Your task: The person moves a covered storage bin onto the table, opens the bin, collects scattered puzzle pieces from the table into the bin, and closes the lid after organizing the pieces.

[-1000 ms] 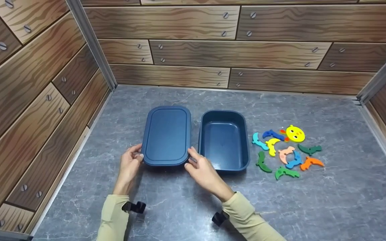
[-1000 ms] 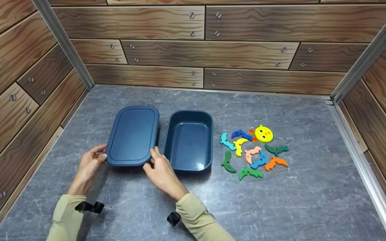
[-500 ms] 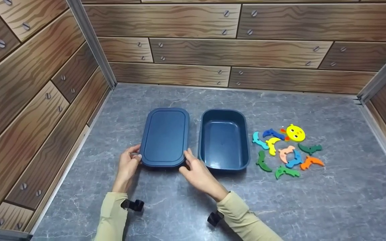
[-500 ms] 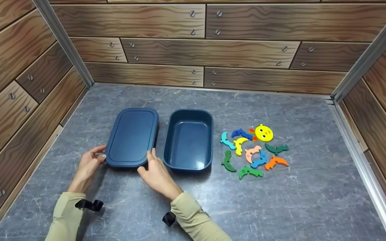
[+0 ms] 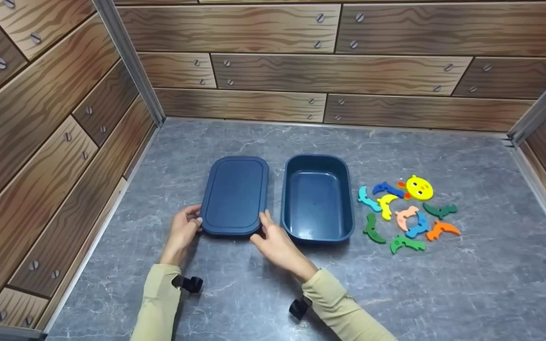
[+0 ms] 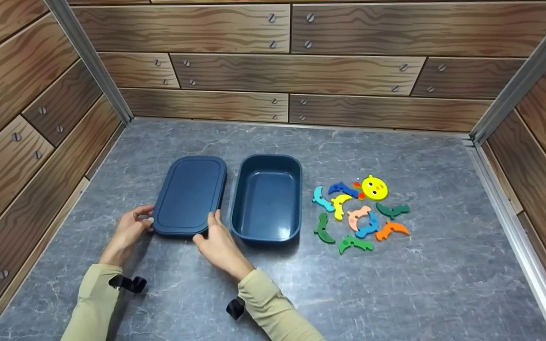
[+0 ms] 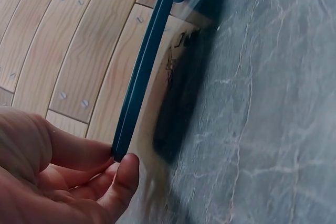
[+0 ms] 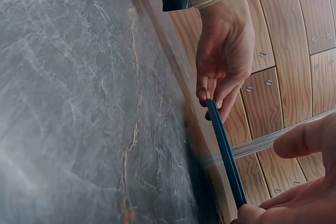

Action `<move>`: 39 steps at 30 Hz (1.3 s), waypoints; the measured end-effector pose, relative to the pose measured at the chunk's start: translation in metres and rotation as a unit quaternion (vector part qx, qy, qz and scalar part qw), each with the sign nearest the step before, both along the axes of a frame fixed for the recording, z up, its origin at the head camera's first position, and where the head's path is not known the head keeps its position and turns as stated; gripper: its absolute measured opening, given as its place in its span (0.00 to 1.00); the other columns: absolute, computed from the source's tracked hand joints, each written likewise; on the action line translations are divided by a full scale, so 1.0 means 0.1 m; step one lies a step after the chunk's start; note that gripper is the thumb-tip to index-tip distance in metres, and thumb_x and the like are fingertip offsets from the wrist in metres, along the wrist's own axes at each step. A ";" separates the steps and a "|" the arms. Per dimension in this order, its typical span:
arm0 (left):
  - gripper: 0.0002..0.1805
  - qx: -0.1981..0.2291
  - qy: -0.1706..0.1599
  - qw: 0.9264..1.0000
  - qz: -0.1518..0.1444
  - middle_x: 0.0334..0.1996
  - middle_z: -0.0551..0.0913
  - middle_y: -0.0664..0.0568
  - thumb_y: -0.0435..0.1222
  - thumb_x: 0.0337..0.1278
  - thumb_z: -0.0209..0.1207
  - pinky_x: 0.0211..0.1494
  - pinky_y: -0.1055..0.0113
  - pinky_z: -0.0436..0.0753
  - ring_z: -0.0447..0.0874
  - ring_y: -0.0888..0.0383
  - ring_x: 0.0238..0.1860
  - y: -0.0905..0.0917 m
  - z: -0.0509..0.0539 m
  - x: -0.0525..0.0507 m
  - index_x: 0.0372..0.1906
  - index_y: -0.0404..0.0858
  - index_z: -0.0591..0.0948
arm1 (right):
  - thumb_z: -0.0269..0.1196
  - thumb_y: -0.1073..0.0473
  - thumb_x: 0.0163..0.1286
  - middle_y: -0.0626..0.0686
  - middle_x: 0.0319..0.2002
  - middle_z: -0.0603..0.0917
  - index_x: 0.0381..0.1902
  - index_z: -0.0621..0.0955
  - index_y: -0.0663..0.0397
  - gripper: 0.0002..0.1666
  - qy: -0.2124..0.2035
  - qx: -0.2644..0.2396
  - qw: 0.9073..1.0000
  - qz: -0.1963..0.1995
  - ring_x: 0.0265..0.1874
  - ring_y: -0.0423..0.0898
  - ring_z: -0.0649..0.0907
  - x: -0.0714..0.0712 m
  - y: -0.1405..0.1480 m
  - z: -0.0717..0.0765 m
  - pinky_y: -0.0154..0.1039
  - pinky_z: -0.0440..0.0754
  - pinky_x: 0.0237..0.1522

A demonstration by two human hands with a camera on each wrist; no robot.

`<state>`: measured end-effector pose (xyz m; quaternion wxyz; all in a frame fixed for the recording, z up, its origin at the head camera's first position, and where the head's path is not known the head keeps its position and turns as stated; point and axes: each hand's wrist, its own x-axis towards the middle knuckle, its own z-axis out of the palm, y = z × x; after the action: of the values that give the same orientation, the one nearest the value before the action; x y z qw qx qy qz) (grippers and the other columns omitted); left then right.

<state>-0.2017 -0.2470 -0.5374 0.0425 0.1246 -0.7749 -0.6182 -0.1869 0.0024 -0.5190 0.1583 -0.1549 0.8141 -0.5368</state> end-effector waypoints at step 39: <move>0.22 -0.288 0.011 0.957 -0.030 0.44 0.82 0.38 0.21 0.54 0.54 0.50 0.49 0.74 0.79 0.44 0.44 0.08 -0.02 -0.01 0.56 0.29 0.80 | 0.57 0.51 0.70 0.67 0.75 0.45 0.75 0.52 0.71 0.47 0.002 0.067 0.998 0.006 0.74 0.55 0.53 -0.06 -0.03 -0.11 0.46 0.50 0.73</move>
<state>-0.2025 -0.2387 -0.5398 0.0666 0.0765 -0.9230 -0.3713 -0.1933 -0.0002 -0.5303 0.1697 -0.1496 0.8478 -0.4796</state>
